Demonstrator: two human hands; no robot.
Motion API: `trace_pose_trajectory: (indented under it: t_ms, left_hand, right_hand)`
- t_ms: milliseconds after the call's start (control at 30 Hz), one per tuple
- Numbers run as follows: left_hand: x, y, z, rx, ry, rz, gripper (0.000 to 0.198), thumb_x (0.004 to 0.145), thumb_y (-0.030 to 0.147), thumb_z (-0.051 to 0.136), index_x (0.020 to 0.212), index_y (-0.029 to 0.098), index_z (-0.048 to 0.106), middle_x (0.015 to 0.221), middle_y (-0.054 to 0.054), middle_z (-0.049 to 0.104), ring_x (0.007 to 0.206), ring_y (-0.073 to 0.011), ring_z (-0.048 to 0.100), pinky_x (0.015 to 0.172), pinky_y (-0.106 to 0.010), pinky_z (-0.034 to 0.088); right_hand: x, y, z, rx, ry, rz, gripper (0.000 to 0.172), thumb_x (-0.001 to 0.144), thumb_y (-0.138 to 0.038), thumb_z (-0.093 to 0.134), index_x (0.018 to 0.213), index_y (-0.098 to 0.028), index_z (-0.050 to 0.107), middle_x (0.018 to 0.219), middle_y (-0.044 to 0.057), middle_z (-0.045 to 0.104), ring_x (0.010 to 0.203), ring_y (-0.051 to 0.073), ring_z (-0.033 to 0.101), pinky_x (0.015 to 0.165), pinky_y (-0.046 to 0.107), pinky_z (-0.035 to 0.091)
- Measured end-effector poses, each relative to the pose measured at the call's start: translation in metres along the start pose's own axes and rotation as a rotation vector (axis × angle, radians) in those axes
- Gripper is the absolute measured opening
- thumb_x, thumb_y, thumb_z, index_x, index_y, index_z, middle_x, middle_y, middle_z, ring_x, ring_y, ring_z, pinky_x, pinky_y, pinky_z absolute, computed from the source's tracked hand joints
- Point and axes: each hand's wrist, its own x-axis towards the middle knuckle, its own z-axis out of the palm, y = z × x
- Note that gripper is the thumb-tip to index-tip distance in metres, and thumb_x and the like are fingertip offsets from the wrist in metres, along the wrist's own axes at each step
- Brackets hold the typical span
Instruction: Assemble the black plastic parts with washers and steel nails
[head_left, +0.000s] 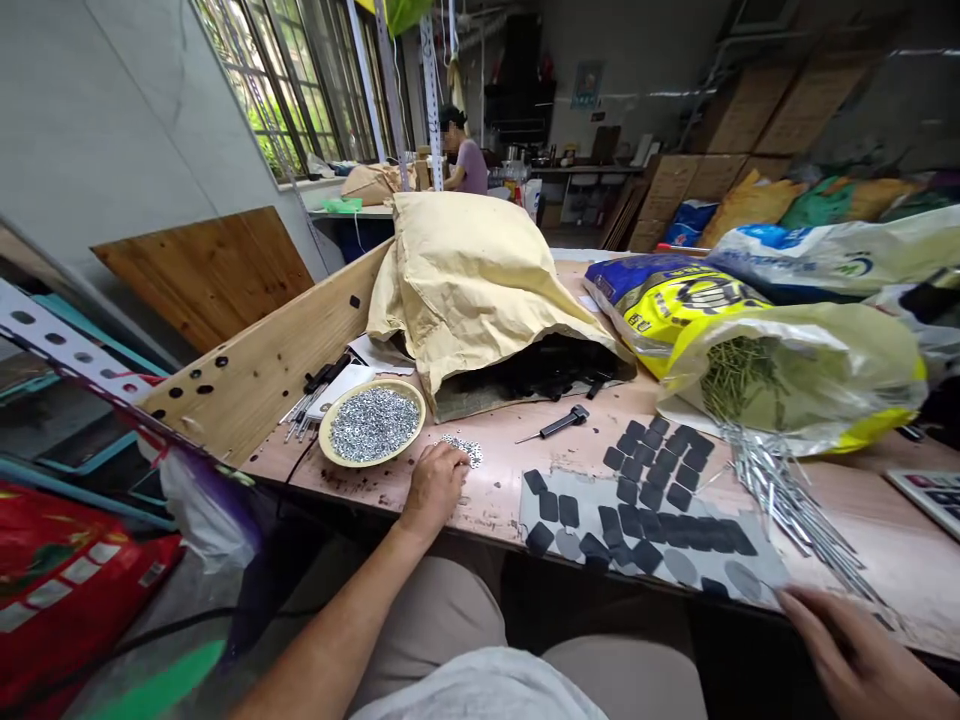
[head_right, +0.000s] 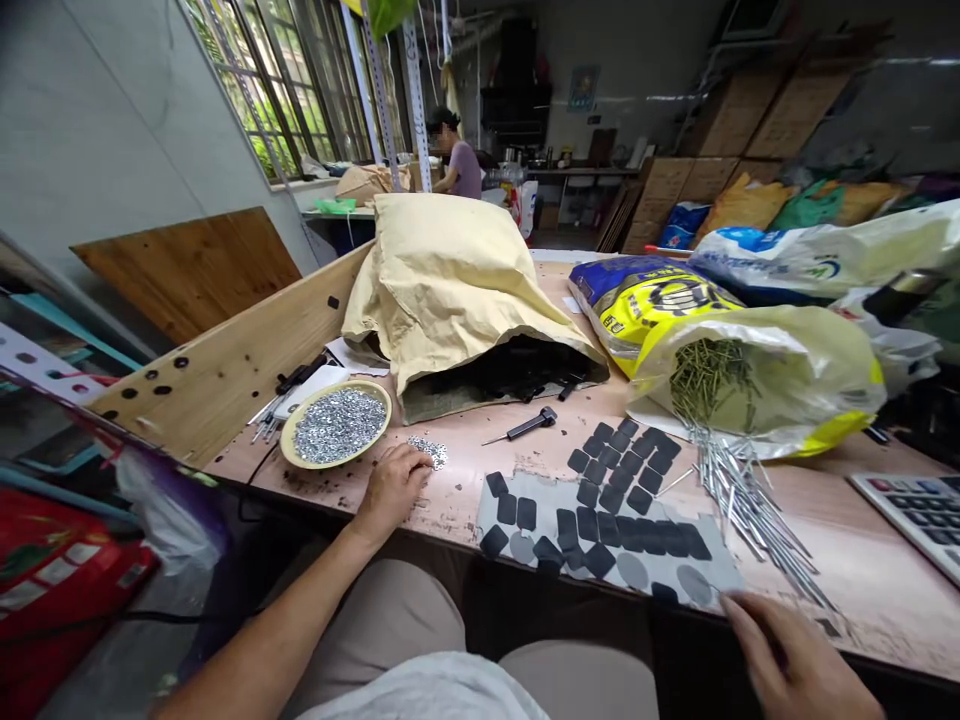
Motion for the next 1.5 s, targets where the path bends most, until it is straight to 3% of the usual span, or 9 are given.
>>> trace_pose_trajectory:
  t_ms: [133, 267, 400, 533, 700, 900, 1033, 1200, 1500]
  left_hand:
    - [-0.001, 0.0, -0.003, 0.024, -0.008, 0.04, 0.015, 0.083, 0.01, 0.056, 0.08, 0.019, 0.068, 0.083, -0.005, 0.063, 0.085, -0.022, 0.055, 0.08, -0.037, 0.045]
    - [0.0, 0.001, -0.004, 0.029, -0.006, 0.053, 0.015, 0.083, 0.01, 0.056, 0.078, 0.019, 0.067, 0.083, -0.005, 0.063, 0.084, -0.0222, 0.054, 0.079, -0.036, 0.044]
    - [-0.003, 0.004, -0.007, 0.058, -0.047, 0.051, 0.014, 0.084, 0.011, 0.057, 0.077, 0.019, 0.066, 0.082, -0.005, 0.064, 0.084, -0.0223, 0.054, 0.078, -0.036, 0.044]
    - [-0.008, 0.004, -0.013, 0.037, -0.066, 0.025, 0.014, 0.084, 0.009, 0.057, 0.081, 0.018, 0.067, 0.083, -0.006, 0.066, 0.086, -0.0232, 0.056, 0.079, -0.037, 0.045]
    - [-0.011, 0.004, -0.017, 0.032, -0.057, 0.006, 0.011, 0.084, 0.012, 0.06, 0.089, 0.017, 0.069, 0.089, -0.007, 0.068, 0.089, -0.0241, 0.055, 0.083, -0.039, 0.045]
    - [-0.008, 0.015, -0.013, -0.075, -0.066, -0.039, 0.016, 0.083, 0.011, 0.06, 0.072, 0.019, 0.067, 0.078, -0.005, 0.064, 0.084, -0.0222, 0.053, 0.079, -0.036, 0.042]
    - [-0.006, 0.034, -0.015, -0.603, -0.037, -0.314, 0.009, 0.079, 0.018, 0.065, 0.07, 0.018, 0.065, 0.072, -0.001, 0.06, 0.073, -0.0172, 0.052, 0.071, -0.03, 0.039]
    - [-0.005, 0.068, -0.021, -1.4, -0.187, -0.68, 0.027, 0.064, 0.033, 0.083, 0.072, 0.014, 0.065, 0.064, 0.002, 0.053, 0.057, -0.0071, 0.042, 0.054, -0.02, 0.029]
    - [-0.011, 0.092, -0.024, -1.561, -0.219, -0.726, 0.031, 0.056, 0.028, 0.089, 0.069, 0.012, 0.066, 0.062, 0.002, 0.055, 0.056, -0.0045, 0.043, 0.051, -0.016, 0.029]
  right_hand:
    - [0.075, -0.071, 0.053, 0.028, -0.11, -0.175, 0.022, 0.09, -0.046, 0.049, 0.094, -0.028, 0.062, 0.095, 0.007, 0.069, 0.09, 0.027, 0.064, 0.081, 0.043, 0.049]
    - [0.141, -0.132, 0.106, -0.08, -0.274, -0.455, 0.02, 0.095, -0.032, 0.048, 0.103, -0.024, 0.065, 0.102, 0.007, 0.067, 0.094, 0.024, 0.058, 0.086, 0.039, 0.044]
    - [0.177, -0.158, 0.146, -0.197, -0.369, -0.596, 0.018, 0.091, -0.027, 0.058, 0.106, -0.027, 0.067, 0.112, 0.007, 0.064, 0.107, 0.027, 0.05, 0.091, 0.041, 0.037]
    - [0.189, -0.156, 0.167, -0.17, -0.43, -0.64, 0.012, 0.092, -0.025, 0.056, 0.09, -0.021, 0.066, 0.098, 0.007, 0.067, 0.102, 0.025, 0.053, 0.094, 0.04, 0.036]
    - [0.184, -0.146, 0.163, -0.126, -0.424, -0.604, 0.019, 0.097, -0.02, 0.039, 0.093, -0.018, 0.058, 0.089, 0.008, 0.062, 0.084, 0.02, 0.057, 0.08, 0.032, 0.043]
    - [0.143, -0.165, 0.126, 0.084, -0.415, -0.499, 0.015, 0.099, -0.028, 0.036, 0.098, -0.022, 0.049, 0.089, 0.004, 0.059, 0.08, 0.018, 0.059, 0.072, 0.03, 0.045]
    - [0.106, -0.193, 0.105, 0.206, -0.447, -0.423, 0.01, 0.099, -0.026, 0.039, 0.102, -0.024, 0.048, 0.088, 0.002, 0.062, 0.08, 0.018, 0.061, 0.072, 0.029, 0.045]
    - [0.079, -0.219, 0.095, 0.274, -0.402, -0.432, 0.011, 0.1, -0.027, 0.041, 0.101, -0.024, 0.051, 0.088, 0.002, 0.064, 0.079, 0.017, 0.062, 0.072, 0.027, 0.045]
    - [0.066, -0.223, 0.09, 0.176, -0.239, -0.453, 0.015, 0.1, -0.028, 0.041, 0.1, -0.022, 0.055, 0.086, 0.003, 0.067, 0.078, 0.018, 0.064, 0.073, 0.027, 0.045]
